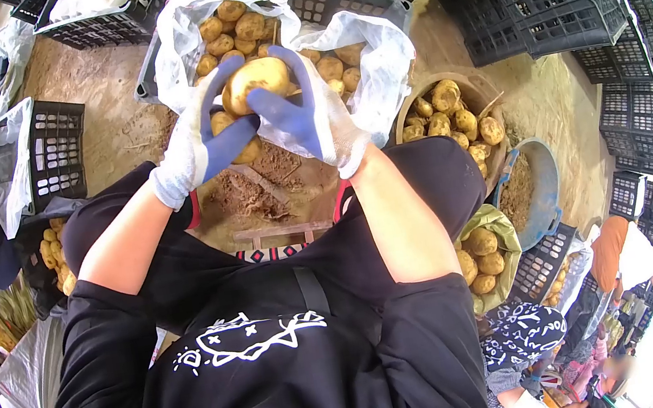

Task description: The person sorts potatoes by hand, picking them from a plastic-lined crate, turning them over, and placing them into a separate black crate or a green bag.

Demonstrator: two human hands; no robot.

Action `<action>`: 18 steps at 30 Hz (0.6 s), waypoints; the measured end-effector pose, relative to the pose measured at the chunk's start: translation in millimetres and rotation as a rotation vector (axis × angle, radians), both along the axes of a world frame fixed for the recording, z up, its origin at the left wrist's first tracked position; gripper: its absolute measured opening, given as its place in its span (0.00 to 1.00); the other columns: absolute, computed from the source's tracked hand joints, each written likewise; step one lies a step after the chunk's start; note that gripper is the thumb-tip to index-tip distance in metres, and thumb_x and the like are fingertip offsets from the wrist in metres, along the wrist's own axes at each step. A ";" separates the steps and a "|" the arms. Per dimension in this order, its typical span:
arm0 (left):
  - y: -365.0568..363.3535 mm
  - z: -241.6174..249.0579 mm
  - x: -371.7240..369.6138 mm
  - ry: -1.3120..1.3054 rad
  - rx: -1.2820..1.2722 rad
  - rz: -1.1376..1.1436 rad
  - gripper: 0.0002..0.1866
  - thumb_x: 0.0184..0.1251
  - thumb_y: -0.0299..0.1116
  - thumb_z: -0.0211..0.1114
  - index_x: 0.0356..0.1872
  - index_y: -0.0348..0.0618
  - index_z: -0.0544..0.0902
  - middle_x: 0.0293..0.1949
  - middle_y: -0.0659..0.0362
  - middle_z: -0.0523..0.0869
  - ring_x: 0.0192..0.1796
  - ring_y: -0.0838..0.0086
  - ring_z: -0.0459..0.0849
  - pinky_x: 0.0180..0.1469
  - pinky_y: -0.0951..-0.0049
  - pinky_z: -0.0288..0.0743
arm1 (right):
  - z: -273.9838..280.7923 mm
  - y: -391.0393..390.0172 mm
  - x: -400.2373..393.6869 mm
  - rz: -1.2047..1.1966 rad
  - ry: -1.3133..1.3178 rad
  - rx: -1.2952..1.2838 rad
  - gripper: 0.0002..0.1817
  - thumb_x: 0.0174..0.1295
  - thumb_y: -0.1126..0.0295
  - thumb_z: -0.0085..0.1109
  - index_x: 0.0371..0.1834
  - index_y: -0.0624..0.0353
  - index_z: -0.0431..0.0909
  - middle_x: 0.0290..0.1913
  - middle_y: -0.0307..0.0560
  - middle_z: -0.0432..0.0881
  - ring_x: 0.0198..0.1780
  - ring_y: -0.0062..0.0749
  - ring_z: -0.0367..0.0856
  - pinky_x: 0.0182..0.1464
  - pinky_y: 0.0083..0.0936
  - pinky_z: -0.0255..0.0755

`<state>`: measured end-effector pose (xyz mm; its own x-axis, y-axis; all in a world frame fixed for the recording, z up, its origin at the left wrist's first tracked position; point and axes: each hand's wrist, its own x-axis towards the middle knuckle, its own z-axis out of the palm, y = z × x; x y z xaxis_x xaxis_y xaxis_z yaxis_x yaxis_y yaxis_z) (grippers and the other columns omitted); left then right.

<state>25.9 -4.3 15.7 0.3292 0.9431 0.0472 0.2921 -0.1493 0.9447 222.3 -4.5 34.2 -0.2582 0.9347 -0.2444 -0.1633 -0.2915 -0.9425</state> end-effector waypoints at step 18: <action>16.7 28.7 -14.2 -1.070 -0.554 0.133 0.28 0.75 0.40 0.55 0.73 0.47 0.63 0.67 0.51 0.74 0.68 0.55 0.74 0.68 0.57 0.72 | -15.7 8.6 -3.3 0.065 0.516 -0.244 0.27 0.75 0.51 0.44 0.68 0.58 0.68 0.51 0.50 0.82 0.41 0.34 0.86 0.38 0.24 0.83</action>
<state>11.6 12.3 44.4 0.2700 0.9450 -0.1846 -0.6930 0.3238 0.6442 219.0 4.2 18.5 -0.4562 0.8453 -0.2780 -0.5592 -0.5154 -0.6493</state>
